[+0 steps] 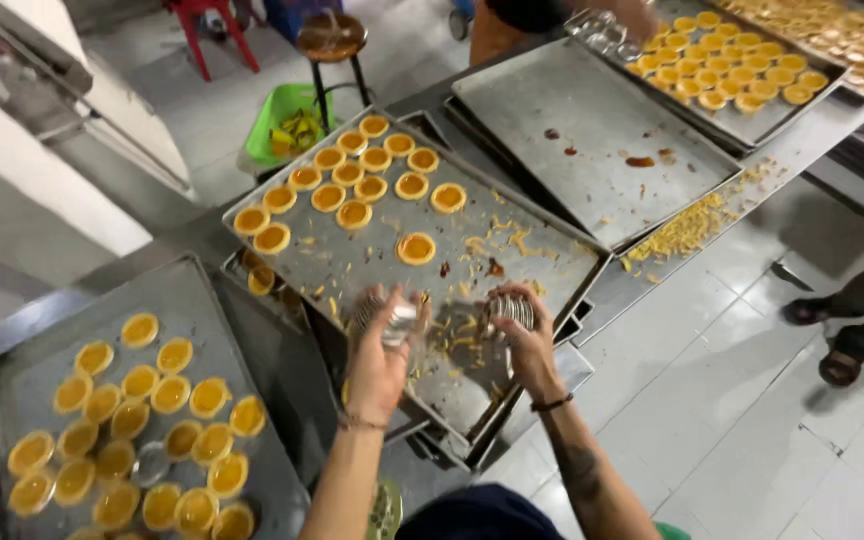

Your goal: The person sorts small yellow tarts from one baking tray to another by hand, removing empty foil cups and organizing the tarts into rows.

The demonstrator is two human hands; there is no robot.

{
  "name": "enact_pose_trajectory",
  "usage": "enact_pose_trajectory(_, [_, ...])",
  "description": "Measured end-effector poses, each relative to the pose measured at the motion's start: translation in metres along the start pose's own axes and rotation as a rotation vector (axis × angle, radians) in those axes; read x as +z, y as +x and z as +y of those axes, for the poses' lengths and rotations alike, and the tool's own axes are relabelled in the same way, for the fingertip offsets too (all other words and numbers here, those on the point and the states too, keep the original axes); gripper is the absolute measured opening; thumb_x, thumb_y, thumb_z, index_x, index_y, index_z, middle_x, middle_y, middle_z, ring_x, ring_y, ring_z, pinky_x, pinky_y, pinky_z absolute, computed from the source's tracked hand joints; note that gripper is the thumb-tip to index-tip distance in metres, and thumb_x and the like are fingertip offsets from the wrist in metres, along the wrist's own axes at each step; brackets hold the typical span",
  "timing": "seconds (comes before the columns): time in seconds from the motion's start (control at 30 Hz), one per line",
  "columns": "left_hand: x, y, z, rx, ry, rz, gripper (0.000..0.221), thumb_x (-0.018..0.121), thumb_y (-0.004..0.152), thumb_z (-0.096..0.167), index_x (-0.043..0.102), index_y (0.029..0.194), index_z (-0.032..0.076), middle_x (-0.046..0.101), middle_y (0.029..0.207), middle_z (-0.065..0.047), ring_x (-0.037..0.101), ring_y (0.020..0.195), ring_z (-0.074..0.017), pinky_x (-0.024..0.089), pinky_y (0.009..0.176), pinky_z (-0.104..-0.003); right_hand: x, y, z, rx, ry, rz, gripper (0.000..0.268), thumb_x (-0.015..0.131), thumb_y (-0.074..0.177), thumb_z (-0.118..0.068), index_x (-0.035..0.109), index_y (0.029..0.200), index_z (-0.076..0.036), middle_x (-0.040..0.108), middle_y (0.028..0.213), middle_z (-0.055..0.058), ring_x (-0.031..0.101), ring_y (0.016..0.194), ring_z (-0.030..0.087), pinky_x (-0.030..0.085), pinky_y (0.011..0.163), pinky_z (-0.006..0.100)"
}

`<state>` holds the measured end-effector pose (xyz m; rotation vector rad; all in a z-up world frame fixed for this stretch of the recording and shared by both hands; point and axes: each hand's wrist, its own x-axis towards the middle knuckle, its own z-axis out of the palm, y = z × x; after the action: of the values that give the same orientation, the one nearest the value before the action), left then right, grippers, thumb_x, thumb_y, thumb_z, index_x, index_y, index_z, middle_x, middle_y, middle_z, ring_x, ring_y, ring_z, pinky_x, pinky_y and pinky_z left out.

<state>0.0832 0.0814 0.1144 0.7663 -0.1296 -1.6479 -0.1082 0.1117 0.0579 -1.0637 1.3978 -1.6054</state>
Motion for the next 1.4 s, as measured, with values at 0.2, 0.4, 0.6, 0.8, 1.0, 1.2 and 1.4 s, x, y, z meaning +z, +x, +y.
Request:
enact_pose_trajectory(0.2, [0.021,-0.018,-0.032,0.167,1.184,-0.016,0.03,0.081,0.084,0.031,0.069,0.11,0.024,0.071,0.127,0.005,0.063,0.125,-0.0147,0.042,0.108,-0.032,0.043,0.0,-0.001,0.327,0.785,-0.019,0.039,0.046,0.103,-0.038,0.067,0.118,-0.009,0.067,0.113,0.015,0.065,0.085,0.028,0.056,0.062,0.038])
enact_pose_trajectory(0.4, [0.012,0.024,-0.017,0.171,1.551,-0.065,0.033,0.076,0.086,0.043,0.068,0.107,0.018,0.071,0.105,-0.003,0.067,0.1,-0.0215,0.05,0.089,-0.034,0.058,0.013,-0.041,0.695,0.774,0.158,0.041,0.045,0.102,-0.028,0.076,0.117,-0.006,0.065,0.104,0.011,0.061,0.077,0.026,0.051,0.066,0.036])
enact_pose_trajectory(0.6, [0.034,0.032,-0.046,-0.09,1.192,0.17,0.032,0.078,0.087,0.036,0.066,0.102,0.011,0.071,0.116,-0.01,0.07,0.089,-0.0274,0.066,0.063,-0.042,0.05,0.013,-0.011,0.671,0.871,0.471,0.031,0.073,0.094,-0.029,0.075,0.117,-0.008,0.059,0.086,0.007,0.058,0.065,0.02,0.043,0.051,0.032])
enact_pose_trajectory(0.8, [-0.028,0.104,-0.072,-0.406,0.38,0.1,0.032,0.051,0.107,0.043,0.055,0.114,0.012,0.065,0.123,-0.024,0.063,0.116,-0.0392,0.053,0.099,-0.059,0.027,0.014,0.009,0.325,0.159,0.334,0.098,0.039,0.048,0.007,0.056,0.143,-0.011,0.051,0.14,-0.008,0.042,0.13,0.002,0.019,0.124,0.021])
enact_pose_trajectory(1.0, [-0.042,0.147,-0.044,-0.095,0.121,0.244,0.037,0.068,0.084,0.038,0.058,0.111,0.014,0.065,0.113,-0.012,0.067,0.106,-0.0307,0.069,0.085,-0.048,0.021,0.019,-0.098,-0.107,0.62,0.428,0.05,0.074,0.091,-0.016,0.056,0.138,-0.009,0.064,0.108,0.007,0.06,0.087,0.013,0.05,0.079,0.026])
enact_pose_trajectory(1.2, [0.008,0.117,-0.045,-0.113,0.221,0.146,0.027,0.065,0.087,0.046,0.072,0.104,0.026,0.073,0.093,0.005,0.07,0.081,-0.0092,0.054,0.064,-0.022,0.046,0.017,-0.102,-0.884,-0.219,0.354,0.036,0.076,0.095,-0.026,0.063,0.123,-0.009,0.056,0.119,0.016,0.064,0.102,0.029,0.057,0.09,0.041])
enact_pose_trajectory(1.4, [-0.037,0.141,-0.054,-0.22,0.229,0.265,0.021,0.07,0.089,0.044,0.066,0.098,0.025,0.073,0.095,0.005,0.071,0.083,-0.0089,0.055,0.065,-0.021,0.059,0.01,-0.068,-0.421,-0.297,-0.053,0.048,0.065,0.096,-0.037,0.052,0.135,-0.011,0.055,0.121,0.02,0.067,0.097,0.035,0.064,0.079,0.049])
